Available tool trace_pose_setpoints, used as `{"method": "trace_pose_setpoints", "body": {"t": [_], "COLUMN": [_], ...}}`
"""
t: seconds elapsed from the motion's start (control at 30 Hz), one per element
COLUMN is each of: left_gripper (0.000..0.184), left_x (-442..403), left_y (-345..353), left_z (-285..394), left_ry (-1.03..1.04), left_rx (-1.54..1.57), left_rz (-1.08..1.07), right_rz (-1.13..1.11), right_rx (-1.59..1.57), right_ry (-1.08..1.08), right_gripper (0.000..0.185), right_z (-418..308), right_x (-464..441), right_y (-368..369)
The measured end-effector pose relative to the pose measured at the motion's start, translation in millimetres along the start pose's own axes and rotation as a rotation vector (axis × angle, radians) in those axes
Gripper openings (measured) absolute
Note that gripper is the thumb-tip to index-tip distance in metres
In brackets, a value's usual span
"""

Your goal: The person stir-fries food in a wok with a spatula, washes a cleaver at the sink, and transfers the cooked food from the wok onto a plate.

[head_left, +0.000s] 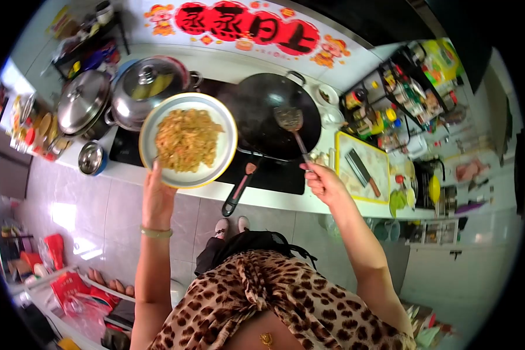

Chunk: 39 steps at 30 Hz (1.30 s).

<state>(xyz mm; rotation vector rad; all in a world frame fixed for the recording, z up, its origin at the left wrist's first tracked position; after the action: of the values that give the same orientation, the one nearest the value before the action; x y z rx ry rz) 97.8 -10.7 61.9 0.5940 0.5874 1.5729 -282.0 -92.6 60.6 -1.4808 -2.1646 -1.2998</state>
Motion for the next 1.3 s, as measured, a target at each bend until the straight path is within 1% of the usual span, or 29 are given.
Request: {"method": "trace_pose_setpoints", "body": {"t": [0.03, 0.1, 0.17, 0.23, 0.27, 0.33, 0.4, 0.43, 0.47, 0.53, 0.6, 0.67, 0.73, 0.8, 0.87, 0.93, 0.97, 1.0, 1.03, 1.17, 1.27, 1.3], "left_gripper": [0.046, 0.048, 0.049, 0.050, 0.051, 0.051, 0.052, 0.053, 0.053, 0.050, 0.051, 0.047, 0.045, 0.041, 0.036, 0.034, 0.033, 0.032, 0.032, 0.029, 0.030, 0.030], "left_x": [4, 12, 18, 21, 21, 23, 26, 28, 31, 36, 43, 50, 55, 54, 51, 40, 36, 32, 29, 22, 18, 16], "left_y": [1, 13, 24, 35, 41, 64, 88, 101, 114, 146, 186, 221, 242, 251, 254, 238, 236, 233, 231, 229, 229, 229], "left_z": [3, 11, 15, 13, 11, 8, 1, -6, -11, -33, -62, -99, -148, -203, -254, -306, -323, -341, -353, -377, -393, -397], "left_ry": [0.006, 0.013, 0.026, 0.042, 0.033, 0.014, -0.034, -0.066, -0.075, -0.169, -0.217, -0.316, -0.425, -0.526, -0.593, -0.623, -0.623, -0.622, -0.639, -0.623, -0.626, -0.626], "left_rx": [-0.011, -0.024, -0.018, 0.007, 0.000, -0.025, -0.037, -0.043, -0.051, -0.039, -0.054, -0.042, -0.007, 0.027, -0.015, -0.002, 0.008, 0.019, -0.002, -0.072, -0.119, -0.133], "left_rz": [-0.004, -0.032, -0.045, -0.018, -0.052, -0.078, -0.116, -0.126, -0.142, -0.293, -0.347, -0.416, -0.474, -0.409, -0.323, -0.318, -0.288, -0.259, -0.214, -0.164, -0.126, -0.080], "right_rz": [-0.053, -0.167, -0.183, -0.192, -0.178, -0.131, 0.044, 0.083, 0.089, 0.008, 0.146, 0.259, 0.339, 0.422, 0.431, 0.506, 0.491, 0.544, 0.598, 0.551, 0.500, 0.573], "right_rx": [-0.081, -0.212, -0.323, -0.327, -0.171, 0.073, 0.347, 0.425, 0.411, 0.346, 0.366, 0.298, 0.156, 0.065, -0.079, -0.146, -0.139, -0.173, -0.207, -0.260, -0.199, -0.249], "right_ry": [0.037, 0.030, 0.028, -0.020, -0.031, -0.022, -0.052, -0.092, -0.105, -0.120, -0.102, -0.087, -0.102, -0.105, -0.139, -0.138, -0.132, -0.117, -0.102, -0.102, -0.145, -0.116], "right_gripper": [0.020, 0.018, 0.019, 0.025, 0.035, 0.046, 0.050, 0.049, 0.049, 0.045, 0.038, 0.034, 0.032, 0.030, 0.028, 0.025, 0.025, 0.024, 0.024, 0.020, 0.019, 0.019], "right_z": [9, 25, 29, 29, 30, 26, 35, 40, 49, 73, 101, 133, 174, 210, 250, 275, 283, 290, 298, 325, 321, 309], "right_x": [-8, -20, -26, -30, -30, -2, 17, 33, 46, 71, 106, 141, 175, 210, 241, 271, 284, 298, 309, 328, 332, 331], "right_y": [-6, -6, 5, 11, 7, 20, 3, -8, -23, -70, -107, -149, -194, -229, -263, -277, -281, -284, -287, -311, -322, -315]}}
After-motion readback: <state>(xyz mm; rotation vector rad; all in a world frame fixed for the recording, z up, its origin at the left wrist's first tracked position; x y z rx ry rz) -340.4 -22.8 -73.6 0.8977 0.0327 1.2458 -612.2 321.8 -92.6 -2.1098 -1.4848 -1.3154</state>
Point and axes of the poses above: each hand's wrist, its own x-axis away from the middle knuckle, its own y-axis out of the palm, z = x × y, the point moved 2 cm from there along -x, towards the middle knuckle, and after that the axes turned 13 degrees about -z, right-handed, at the moved point
